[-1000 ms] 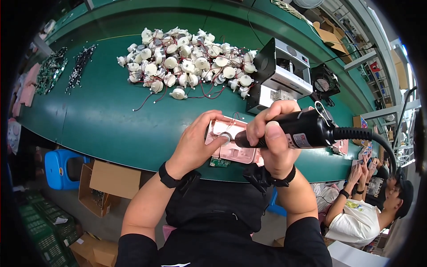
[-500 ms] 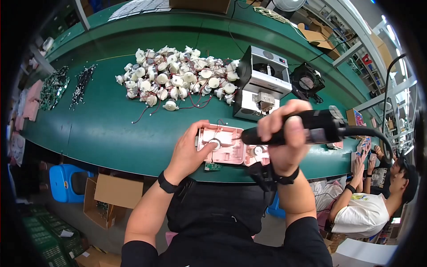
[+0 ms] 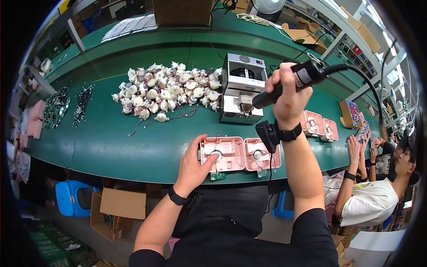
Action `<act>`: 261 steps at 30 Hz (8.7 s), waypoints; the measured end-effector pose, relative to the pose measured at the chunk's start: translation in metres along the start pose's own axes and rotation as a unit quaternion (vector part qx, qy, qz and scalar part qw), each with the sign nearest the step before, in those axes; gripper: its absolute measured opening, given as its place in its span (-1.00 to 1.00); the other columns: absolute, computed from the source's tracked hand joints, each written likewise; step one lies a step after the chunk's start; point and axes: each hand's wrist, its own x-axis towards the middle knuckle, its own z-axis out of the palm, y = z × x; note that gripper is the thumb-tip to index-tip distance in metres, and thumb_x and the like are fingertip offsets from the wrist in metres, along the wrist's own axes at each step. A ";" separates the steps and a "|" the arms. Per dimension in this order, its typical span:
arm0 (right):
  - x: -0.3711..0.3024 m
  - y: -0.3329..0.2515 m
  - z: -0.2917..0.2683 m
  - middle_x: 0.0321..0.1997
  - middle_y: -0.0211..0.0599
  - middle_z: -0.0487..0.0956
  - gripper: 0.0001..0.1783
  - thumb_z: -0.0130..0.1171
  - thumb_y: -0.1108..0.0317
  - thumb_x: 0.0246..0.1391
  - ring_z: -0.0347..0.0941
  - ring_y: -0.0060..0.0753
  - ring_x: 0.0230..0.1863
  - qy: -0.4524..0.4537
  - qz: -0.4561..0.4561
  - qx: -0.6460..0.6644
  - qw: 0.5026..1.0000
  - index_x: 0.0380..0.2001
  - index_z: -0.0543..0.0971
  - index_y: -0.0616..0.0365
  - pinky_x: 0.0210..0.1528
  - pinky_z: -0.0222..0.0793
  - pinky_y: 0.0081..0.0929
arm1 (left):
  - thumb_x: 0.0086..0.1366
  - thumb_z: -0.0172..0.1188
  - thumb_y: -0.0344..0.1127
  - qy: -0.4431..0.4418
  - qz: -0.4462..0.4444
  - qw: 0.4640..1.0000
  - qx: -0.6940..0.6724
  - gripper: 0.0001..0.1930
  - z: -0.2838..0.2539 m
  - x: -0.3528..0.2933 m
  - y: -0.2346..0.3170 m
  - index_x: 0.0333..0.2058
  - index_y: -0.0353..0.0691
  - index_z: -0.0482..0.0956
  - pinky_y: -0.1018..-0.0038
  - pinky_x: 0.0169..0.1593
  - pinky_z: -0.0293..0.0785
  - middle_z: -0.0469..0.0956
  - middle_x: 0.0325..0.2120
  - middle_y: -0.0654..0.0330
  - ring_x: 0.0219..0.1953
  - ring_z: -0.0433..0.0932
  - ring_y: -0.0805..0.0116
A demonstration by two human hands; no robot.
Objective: Assembling electronic components by screwing components into plastic cases.
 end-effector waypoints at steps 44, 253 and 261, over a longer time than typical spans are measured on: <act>-0.116 -0.015 0.052 -0.44 -0.25 0.44 -0.60 0.27 0.25 0.22 0.34 -0.47 -0.52 -0.251 0.186 0.090 0.946 -0.11 0.26 0.12 -0.38 0.38 -0.43 | -0.02 0.54 -0.27 0.023 0.055 0.998 0.022 -0.23 0.008 0.000 -0.012 0.19 -0.23 0.39 0.18 0.19 0.44 0.52 0.11 0.02 0.16 0.50 -0.02; -0.078 0.133 -0.126 -0.31 -0.31 0.66 -0.51 0.08 0.08 0.40 0.45 -0.58 -0.24 -0.024 0.300 -0.213 0.930 -0.07 0.62 0.40 -0.12 0.39 -0.53 | 0.30 0.32 -0.15 -0.167 0.085 0.982 0.032 -0.75 0.023 0.105 -0.019 -0.22 -0.22 0.70 0.44 -0.29 0.56 0.69 -0.40 0.18 -0.41 0.66 0.37; -0.080 0.134 -0.123 -0.49 -0.68 0.44 -0.56 0.02 0.08 0.44 0.12 -0.77 -0.48 -0.019 0.286 -0.213 0.934 -0.18 0.66 0.28 -0.46 0.03 -0.64 | 0.31 0.31 -0.15 -0.171 0.082 0.981 0.033 -0.75 0.021 0.108 -0.016 -0.22 -0.22 0.72 0.46 -0.28 0.56 0.71 -0.39 0.17 -0.38 0.68 0.37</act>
